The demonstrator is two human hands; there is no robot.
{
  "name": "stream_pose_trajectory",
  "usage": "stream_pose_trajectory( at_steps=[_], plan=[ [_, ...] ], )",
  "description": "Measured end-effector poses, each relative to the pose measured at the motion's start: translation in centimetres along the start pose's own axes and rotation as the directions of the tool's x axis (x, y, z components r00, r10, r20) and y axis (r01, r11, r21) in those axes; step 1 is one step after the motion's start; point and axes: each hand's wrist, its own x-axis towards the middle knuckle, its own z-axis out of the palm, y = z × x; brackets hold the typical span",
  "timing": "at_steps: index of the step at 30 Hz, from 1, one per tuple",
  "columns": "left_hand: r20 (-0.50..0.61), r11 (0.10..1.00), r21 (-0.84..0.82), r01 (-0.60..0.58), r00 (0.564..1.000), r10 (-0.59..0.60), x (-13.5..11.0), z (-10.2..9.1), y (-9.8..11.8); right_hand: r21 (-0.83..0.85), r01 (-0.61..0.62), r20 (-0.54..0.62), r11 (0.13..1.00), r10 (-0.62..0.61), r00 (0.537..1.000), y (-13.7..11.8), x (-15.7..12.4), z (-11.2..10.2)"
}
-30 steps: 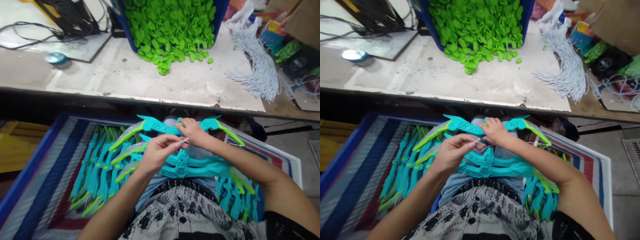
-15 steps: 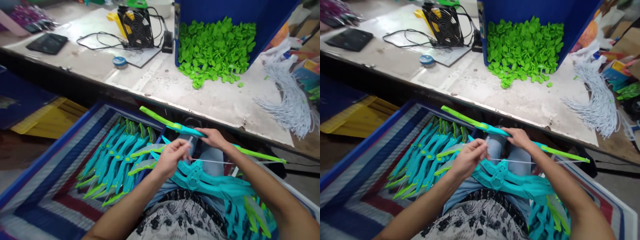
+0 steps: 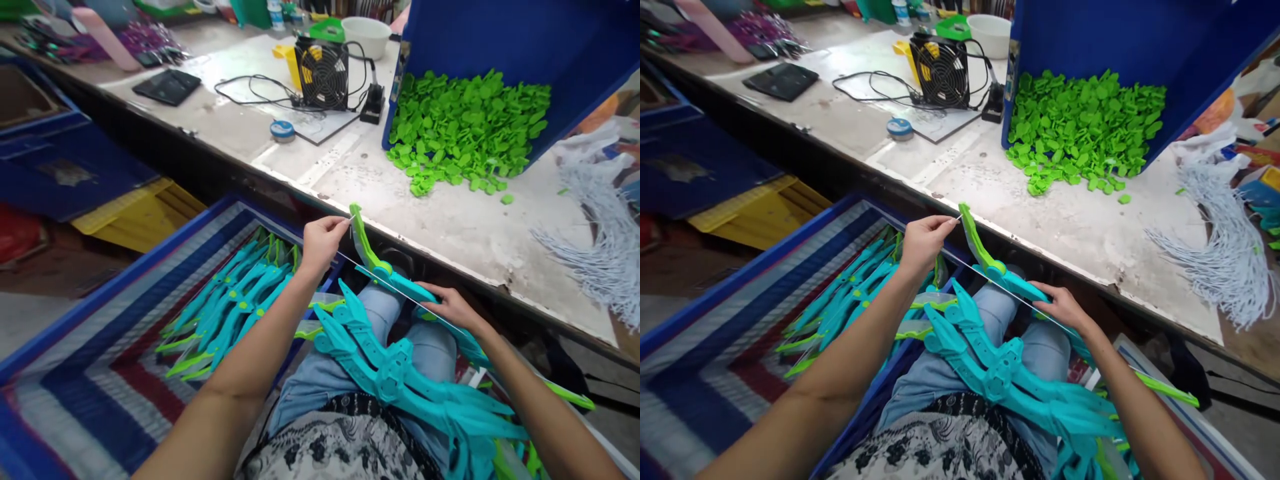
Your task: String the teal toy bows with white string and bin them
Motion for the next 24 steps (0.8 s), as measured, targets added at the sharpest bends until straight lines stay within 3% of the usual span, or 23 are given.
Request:
stream_pose_trajectory(
  at_steps=[11, 16, 21, 24],
  plan=[
    [0.062, 0.983, 0.165, -0.075, 0.996, 0.066, 2.4, 1.0, 0.1, 0.008, 0.01, -0.01, 1.0, -0.01, 1.0, 0.1, 0.0, 0.2],
    [0.022, 0.967, 0.239, -0.09, 0.996, 0.088, 2.7, 1.6, -0.1, -0.056, 0.012, -0.035, 0.998, -0.014, 0.999, 0.0, -0.2, 0.8],
    [0.0, 0.93, 0.35, -0.115, 0.992, 0.123, 1.9, 1.7, 0.1, -0.173, 0.124, -0.044, 0.977, -0.133, 0.99, -1.5, -0.6, 0.7],
    [-0.046, 0.929, 0.348, -0.126, 0.987, 0.151, 0.5, 1.0, -0.3, -0.25, 0.201, -0.179, 0.947, -0.249, 0.952, -4.0, 1.1, -0.1]
  ],
)
